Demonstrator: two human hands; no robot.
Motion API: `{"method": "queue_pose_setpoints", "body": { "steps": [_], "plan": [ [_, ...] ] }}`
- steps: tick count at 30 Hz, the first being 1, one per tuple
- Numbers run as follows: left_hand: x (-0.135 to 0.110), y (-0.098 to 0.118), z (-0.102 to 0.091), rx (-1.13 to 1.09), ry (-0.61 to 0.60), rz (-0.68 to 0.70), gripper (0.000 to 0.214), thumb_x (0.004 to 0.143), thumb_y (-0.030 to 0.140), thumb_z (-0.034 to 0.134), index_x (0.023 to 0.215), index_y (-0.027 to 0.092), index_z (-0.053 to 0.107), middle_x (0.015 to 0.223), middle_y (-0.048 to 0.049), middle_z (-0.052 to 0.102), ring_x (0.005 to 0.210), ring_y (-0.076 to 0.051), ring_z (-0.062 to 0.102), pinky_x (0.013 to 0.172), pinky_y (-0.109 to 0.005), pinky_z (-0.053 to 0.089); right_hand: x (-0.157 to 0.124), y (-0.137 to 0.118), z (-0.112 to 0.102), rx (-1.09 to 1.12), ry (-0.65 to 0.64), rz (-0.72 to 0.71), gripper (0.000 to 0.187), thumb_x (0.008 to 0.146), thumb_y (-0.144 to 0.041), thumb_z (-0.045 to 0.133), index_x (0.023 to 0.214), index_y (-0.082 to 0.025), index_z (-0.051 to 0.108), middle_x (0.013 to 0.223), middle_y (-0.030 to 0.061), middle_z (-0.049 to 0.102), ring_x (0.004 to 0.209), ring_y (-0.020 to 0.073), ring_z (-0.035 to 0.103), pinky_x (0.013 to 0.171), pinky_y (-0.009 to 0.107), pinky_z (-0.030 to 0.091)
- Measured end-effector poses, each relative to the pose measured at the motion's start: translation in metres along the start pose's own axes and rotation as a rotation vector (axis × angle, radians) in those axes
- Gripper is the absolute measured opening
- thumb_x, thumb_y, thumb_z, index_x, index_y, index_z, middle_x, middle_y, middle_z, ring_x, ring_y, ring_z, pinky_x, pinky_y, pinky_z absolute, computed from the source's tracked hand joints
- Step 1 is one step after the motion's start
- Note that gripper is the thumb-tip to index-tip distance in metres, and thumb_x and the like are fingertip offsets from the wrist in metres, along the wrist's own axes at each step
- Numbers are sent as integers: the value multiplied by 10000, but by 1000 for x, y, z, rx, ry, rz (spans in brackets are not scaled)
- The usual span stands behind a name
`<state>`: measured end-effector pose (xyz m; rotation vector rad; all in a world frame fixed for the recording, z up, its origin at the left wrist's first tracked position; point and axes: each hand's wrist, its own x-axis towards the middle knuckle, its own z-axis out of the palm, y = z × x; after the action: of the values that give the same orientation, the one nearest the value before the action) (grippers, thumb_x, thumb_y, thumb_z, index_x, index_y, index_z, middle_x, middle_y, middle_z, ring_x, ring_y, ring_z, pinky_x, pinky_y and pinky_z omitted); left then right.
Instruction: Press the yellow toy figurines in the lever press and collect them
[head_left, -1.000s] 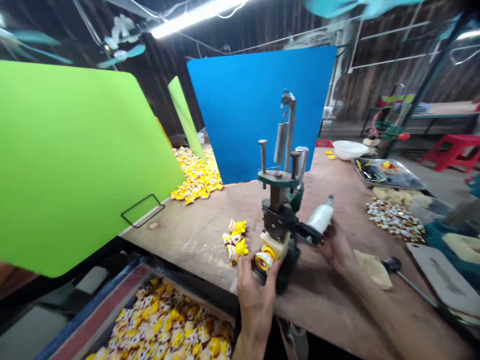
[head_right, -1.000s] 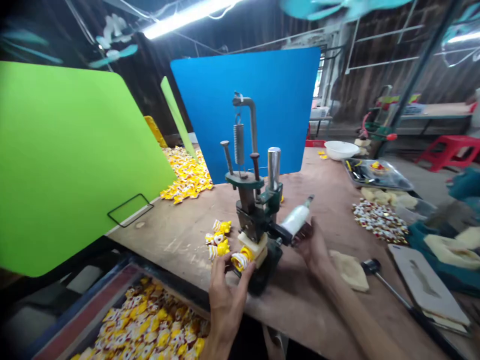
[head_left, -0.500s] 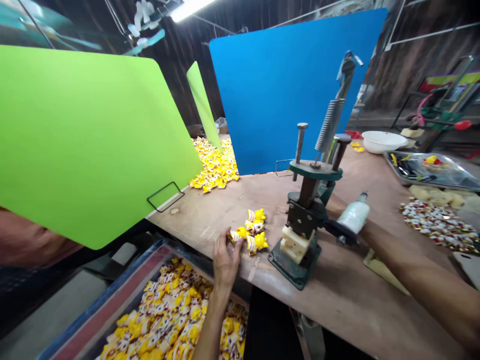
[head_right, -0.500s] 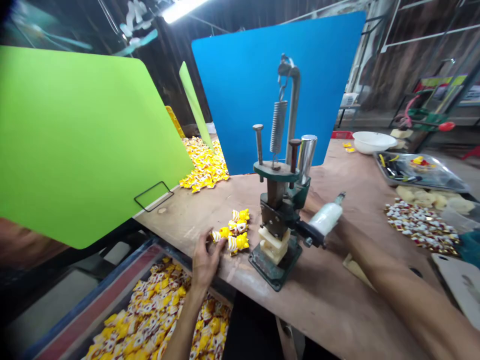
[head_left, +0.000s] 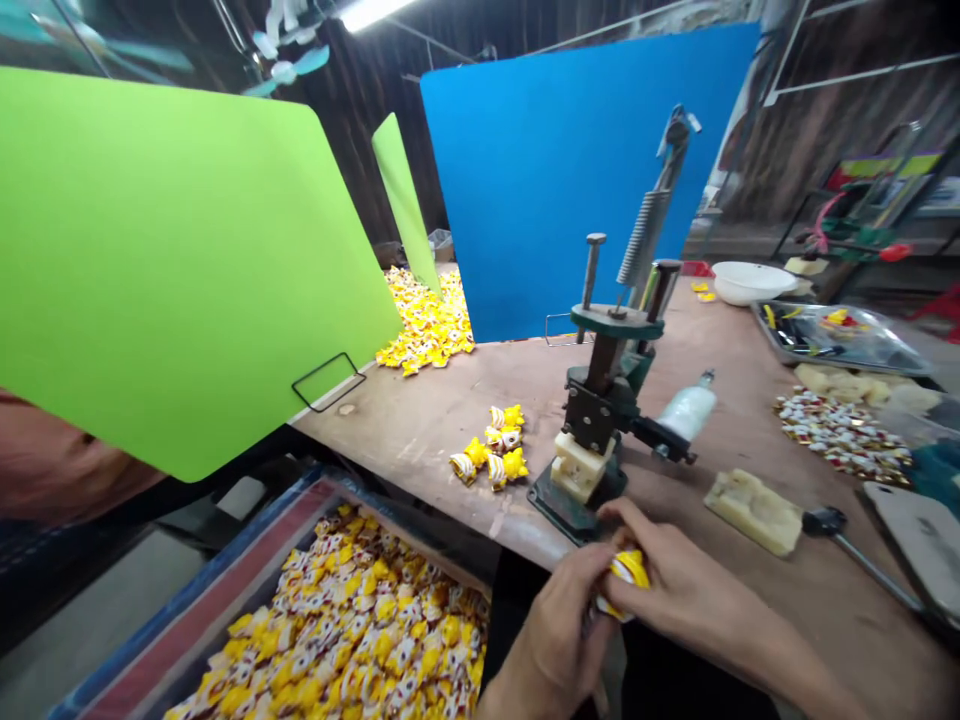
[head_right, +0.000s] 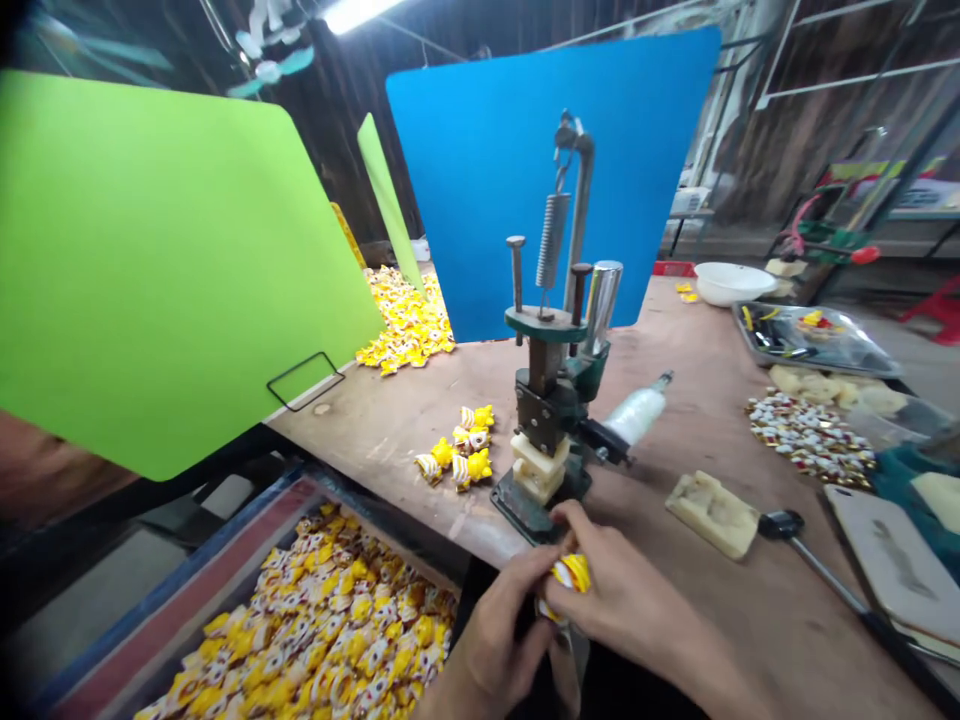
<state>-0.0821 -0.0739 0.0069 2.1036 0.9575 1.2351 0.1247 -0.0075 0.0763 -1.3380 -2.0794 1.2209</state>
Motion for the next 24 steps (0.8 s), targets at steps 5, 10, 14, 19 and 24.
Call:
{"method": "queue_pose_setpoints", "body": {
  "steps": [5,10,14,19,24],
  "plan": [
    [0,-22,-14,-12,417,-356,590,1004,219,737,1550,321,538,1430,-90,739,1260,-247,765,1099,-378,638,13,-4,-3,248,0,-36,741,930,-590,792,1556,-253,583,1311,91,776,1039,257,750,887,361,618],
    [48,-40,-3,-72,656,-481,603,943,400,844,1490,275,622,1469,-102,723,1352,-288,711,1200,-450,557,10,34,-18,251,223,15,584,978,-701,671,1272,-204,763,1262,138,800,1114,320,765,937,445,635],
    [74,-44,17,17,736,-501,423,935,415,838,1306,249,723,1346,-108,769,1248,-302,746,1165,-486,563,7,65,-36,305,270,55,558,916,-688,776,1237,-232,793,1291,123,795,1100,307,772,929,428,656],
    [81,-51,18,-23,697,-453,514,888,410,882,1316,229,663,1378,-133,728,1321,-312,709,1176,-485,556,55,65,-102,1036,514,151,485,1011,-687,655,1159,-237,755,1184,101,791,1090,236,762,926,338,678],
    [79,-56,13,-107,614,-452,512,924,425,845,1359,236,652,1338,-116,761,1229,-295,762,1126,-479,595,100,-24,-181,1476,437,11,543,1127,-651,311,1044,-214,622,819,49,657,692,186,666,607,309,650]
  ]
}}
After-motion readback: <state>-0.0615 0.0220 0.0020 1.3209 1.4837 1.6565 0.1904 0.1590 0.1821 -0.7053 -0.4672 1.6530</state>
